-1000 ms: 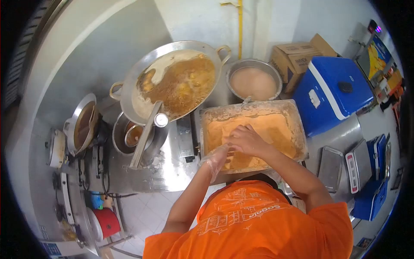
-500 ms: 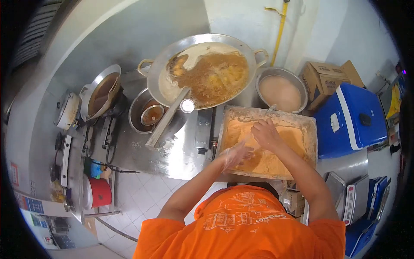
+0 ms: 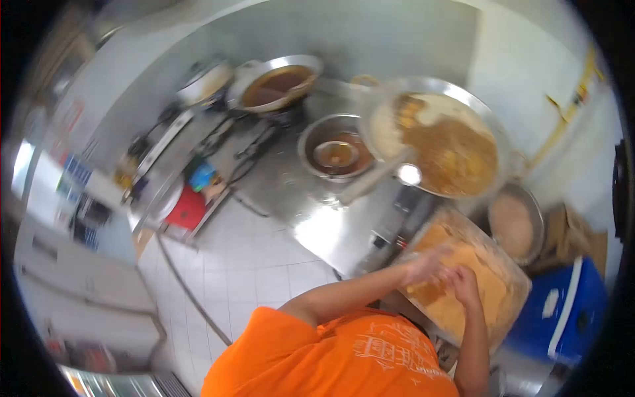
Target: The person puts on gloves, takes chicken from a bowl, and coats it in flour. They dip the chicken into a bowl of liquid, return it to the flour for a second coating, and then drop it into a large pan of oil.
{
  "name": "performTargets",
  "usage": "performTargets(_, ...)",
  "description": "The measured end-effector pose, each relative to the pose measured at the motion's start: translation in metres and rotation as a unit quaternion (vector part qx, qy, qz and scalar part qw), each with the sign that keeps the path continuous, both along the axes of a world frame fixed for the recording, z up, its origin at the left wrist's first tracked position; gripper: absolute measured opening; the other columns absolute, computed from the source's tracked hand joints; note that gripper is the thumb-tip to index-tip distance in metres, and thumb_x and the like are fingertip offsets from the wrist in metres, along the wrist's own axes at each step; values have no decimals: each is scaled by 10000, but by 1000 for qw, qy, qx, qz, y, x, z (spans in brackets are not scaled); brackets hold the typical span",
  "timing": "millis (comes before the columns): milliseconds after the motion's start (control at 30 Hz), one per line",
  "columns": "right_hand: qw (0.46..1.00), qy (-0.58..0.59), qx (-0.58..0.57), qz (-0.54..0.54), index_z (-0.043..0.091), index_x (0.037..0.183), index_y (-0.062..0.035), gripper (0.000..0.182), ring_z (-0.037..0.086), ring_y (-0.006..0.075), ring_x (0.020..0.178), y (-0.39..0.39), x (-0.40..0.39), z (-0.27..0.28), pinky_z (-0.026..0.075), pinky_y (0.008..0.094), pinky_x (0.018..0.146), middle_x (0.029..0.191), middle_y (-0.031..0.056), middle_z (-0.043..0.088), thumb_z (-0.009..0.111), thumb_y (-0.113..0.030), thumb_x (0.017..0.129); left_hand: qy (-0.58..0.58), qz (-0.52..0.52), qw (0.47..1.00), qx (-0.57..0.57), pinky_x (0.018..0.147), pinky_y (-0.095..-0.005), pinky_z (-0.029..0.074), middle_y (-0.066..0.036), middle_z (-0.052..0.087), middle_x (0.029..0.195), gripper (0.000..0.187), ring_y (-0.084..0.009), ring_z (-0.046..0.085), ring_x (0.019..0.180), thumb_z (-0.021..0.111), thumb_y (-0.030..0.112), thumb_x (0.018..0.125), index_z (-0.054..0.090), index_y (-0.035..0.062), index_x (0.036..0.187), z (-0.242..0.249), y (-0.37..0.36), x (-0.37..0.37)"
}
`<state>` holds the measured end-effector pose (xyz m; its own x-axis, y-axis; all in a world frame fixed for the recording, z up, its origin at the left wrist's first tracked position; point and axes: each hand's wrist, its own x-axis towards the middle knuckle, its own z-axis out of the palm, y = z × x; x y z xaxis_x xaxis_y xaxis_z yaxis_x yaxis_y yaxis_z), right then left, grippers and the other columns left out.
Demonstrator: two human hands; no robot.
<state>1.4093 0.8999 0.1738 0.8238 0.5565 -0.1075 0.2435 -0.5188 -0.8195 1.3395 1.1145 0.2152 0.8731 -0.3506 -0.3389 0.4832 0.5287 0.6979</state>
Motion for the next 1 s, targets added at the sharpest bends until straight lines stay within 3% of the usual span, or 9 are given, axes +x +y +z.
performTargets(100,998,9,65,-4,539,773,6,212,469,103,656,16,-13,22,399,302,577,695,44,520,643,-81,935,71,-7,997,7,981,-403,514,-126,687,1203,535,-232,653,1112,465,444,1068,457,129,1500,20,12,-3)
performTargets(200,995,-102,18,-10,516,763,4,216,450,110,642,-2,11,-13,385,293,580,685,39,481,621,-75,933,73,11,995,-62,1123,-459,416,-122,625,1347,495,-249,577,1268,426,410,1080,483,124,1480,28,14,-5)
performTargets(267,982,-188,-1,-27,516,769,7,194,441,120,630,-23,34,-40,375,287,581,682,35,483,601,-58,931,-193,-2,981,-4,1180,-471,341,-112,588,1401,498,-247,524,1334,412,411,1078,482,128,1482,-38,-1,-1)
performTargets(367,970,-233,3,-75,528,764,-15,201,449,122,618,-34,44,-63,373,274,579,681,31,512,593,-60,949,-362,34,931,19,1210,-464,307,-102,569,1435,500,-241,490,1379,414,400,1071,477,127,1485,-27,-3,-11)
performTargets(500,985,115,106,-73,559,778,-58,225,469,89,623,-15,24,-56,386,255,578,691,17,546,587,-100,998,-49,1,974,-220,1168,-487,302,-99,297,1635,769,-243,334,1458,346,701,1004,269,249,1621,-56,2,6)
performTargets(600,951,282,124,-19,583,823,-79,219,488,58,644,6,-10,5,396,230,579,722,0,560,569,-138,1033,-40,-60,907,-416,1094,-429,459,-121,612,1356,571,-263,582,1257,442,478,1062,463,82,1473,-50,12,4)
performTargets(700,980,181,81,29,586,854,-69,185,501,63,647,6,-13,1,394,215,578,753,-3,573,560,-121,1030,92,36,956,-275,965,-405,523,-94,658,1182,591,-234,627,1084,444,518,1058,482,57,1426,-1,19,-20)
performTargets(800,986,60,115,108,585,865,-67,169,501,67,644,3,-10,-33,390,211,575,769,-6,581,555,-107,1027,8,22,945,-327,922,-400,531,-82,663,1099,583,-222,620,1027,442,520,1059,508,39,1383,-9,15,-19)
performTargets(1000,978,161,130,16,574,863,-63,165,474,58,647,-4,-11,-26,392,229,592,757,-11,567,565,-110,1020,46,48,946,-317,945,-396,529,-106,649,1185,618,-235,621,1127,424,518,1065,470,30,1440,-50,9,-7)
